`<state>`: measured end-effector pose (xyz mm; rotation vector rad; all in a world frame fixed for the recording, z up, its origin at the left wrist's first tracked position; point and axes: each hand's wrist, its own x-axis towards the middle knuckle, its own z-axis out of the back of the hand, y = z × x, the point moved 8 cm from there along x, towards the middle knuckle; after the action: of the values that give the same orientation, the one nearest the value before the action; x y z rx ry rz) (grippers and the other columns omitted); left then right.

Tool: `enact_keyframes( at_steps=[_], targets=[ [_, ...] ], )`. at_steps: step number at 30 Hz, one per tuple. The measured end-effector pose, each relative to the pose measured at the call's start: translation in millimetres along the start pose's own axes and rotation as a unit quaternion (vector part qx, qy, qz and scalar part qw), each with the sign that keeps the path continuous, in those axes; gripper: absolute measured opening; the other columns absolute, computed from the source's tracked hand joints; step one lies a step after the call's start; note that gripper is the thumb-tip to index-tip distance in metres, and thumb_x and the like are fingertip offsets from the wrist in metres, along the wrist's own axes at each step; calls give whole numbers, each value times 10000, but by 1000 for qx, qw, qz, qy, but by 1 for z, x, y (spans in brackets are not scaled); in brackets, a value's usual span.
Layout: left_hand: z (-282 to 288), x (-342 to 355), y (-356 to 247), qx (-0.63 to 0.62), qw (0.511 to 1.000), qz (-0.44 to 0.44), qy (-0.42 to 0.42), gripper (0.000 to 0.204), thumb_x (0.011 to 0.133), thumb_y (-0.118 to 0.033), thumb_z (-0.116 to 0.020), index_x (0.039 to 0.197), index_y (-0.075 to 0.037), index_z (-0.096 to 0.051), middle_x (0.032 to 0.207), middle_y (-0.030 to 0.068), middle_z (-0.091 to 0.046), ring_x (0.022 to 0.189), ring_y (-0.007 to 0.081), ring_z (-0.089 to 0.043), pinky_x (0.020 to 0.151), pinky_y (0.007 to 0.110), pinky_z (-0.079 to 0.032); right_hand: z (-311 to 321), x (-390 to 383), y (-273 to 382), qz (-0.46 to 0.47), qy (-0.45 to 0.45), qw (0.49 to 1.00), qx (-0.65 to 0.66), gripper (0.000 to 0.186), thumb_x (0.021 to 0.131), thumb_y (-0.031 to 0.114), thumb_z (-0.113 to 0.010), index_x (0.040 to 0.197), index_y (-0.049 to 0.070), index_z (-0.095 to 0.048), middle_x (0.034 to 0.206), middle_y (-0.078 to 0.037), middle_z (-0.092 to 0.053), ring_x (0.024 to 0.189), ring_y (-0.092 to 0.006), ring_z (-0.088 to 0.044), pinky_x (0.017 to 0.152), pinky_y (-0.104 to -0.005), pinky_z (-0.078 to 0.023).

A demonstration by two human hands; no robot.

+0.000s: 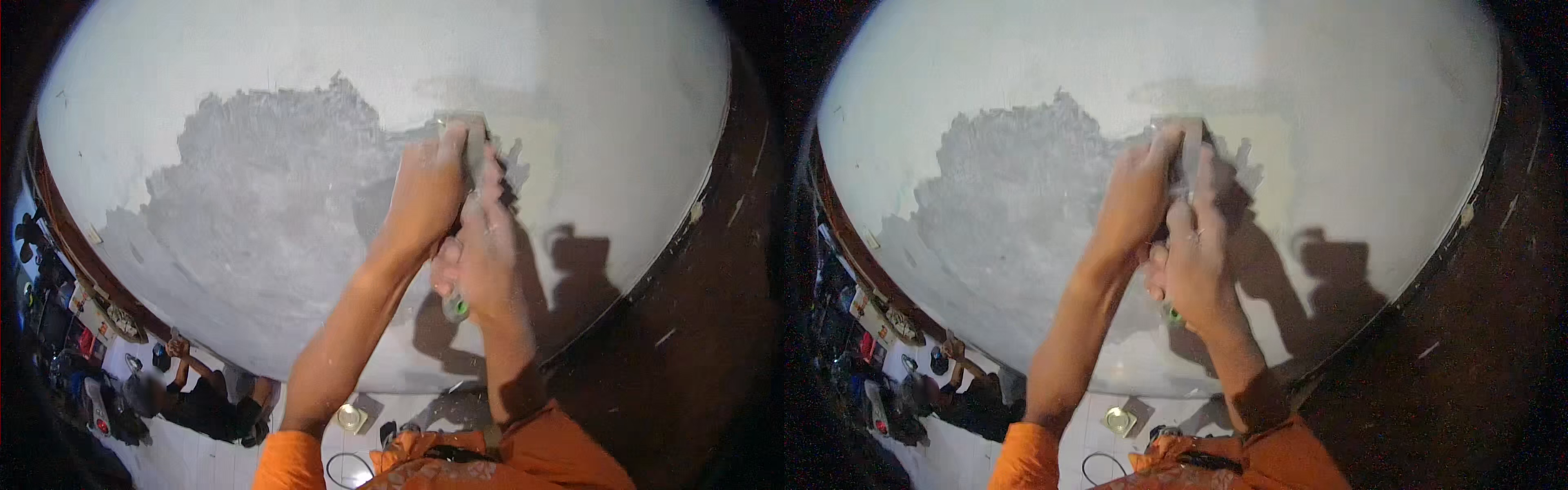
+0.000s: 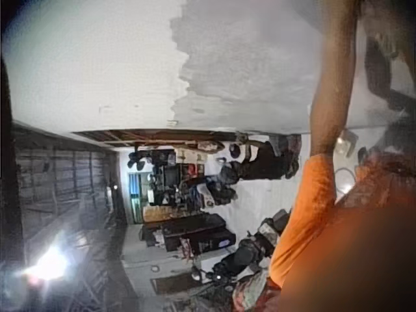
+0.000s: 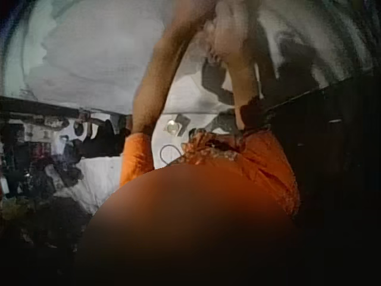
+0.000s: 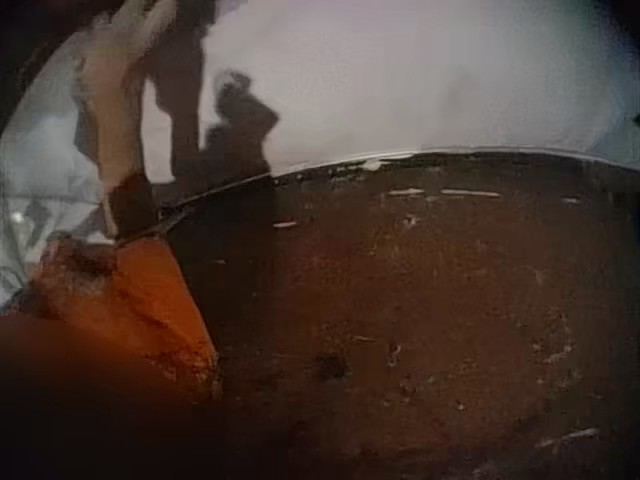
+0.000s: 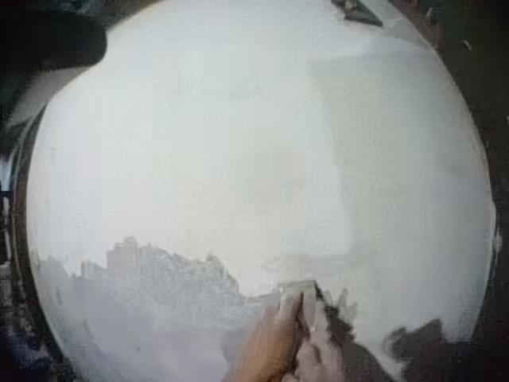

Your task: Using a putty knife and filler to patch and smooth a damaged area on a white wall.

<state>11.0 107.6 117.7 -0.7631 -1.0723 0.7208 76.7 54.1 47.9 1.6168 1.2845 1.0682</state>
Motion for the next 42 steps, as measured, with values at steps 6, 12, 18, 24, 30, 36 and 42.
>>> enact_keyframes(
  at_steps=[6,12,18,24,30,36,42],
  targets=[
    [-35,-20,41,-28,998,-36,-48,502,1012,-366,-455,767,53,-586,659,101,-571,635,159,-498,625,393,-431,48,1,-58,66,-18,998,-12,604,1010,105,-309,1580,124,-109,1024,-120,-562,479,-107,-455,410,-256,-454],
    [-25,5,22,-236,970,62,4,271,976,-174,-471,1105,33,-591,739,224,-653,622,353,-635,636,417,-510,12,-1,0,-14,-30,998,61,416,1027,163,-338,1427,51,-336,922,-94,-529,475,-100,-407,360,-272,-379],
    [-46,-12,40,185,973,-129,-45,325,1030,-239,-422,1169,6,-585,905,276,-656,815,387,-652,731,446,-501,35,-14,-10,54,-22,998,-34,568,1026,196,-368,1562,186,-178,837,-57,-488,474,-93,-393,362,-272,-366],
    [-40,-8,29,-268,960,85,-19,256,933,-126,-483,1077,36,-620,846,299,-653,699,420,-639,661,471,-496,27,-15,1,-17,-42,999,7,459,1032,224,-383,1475,136,-299,794,-50,-464,517,-121,-456,396,-288,-394],
    [-12,-3,14,162,943,-234,-174,489,1020,-323,-427,834,60,-667,712,171,-657,664,223,-611,654,374,-470,20,-15,-18,0,-28,999,-35,392,1031,248,-394,1357,31,-384,773,-60,-471,506,-137,-473,392,-282,-388],
    [-15,-12,50,-121,989,-40,-76,444,1031,-299,-428,872,49,-655,711,160,-648,619,202,-620,612,345,-485,12,-11,-23,16,-34,999,-21,422,1043,209,-325,1444,77,-329,638,2,-405,438,-105,-387,374,-286,-374],
    [9,-17,22,-222,972,42,-63,454,1034,-339,-439,872,21,-664,725,79,-650,643,143,-610,607,288,-476,-10,6,-7,140,3,984,-109,459,1046,218,-319,1482,77,-313,659,-3,-409,448,-97,-394,381,-275,-381]
  ],
)
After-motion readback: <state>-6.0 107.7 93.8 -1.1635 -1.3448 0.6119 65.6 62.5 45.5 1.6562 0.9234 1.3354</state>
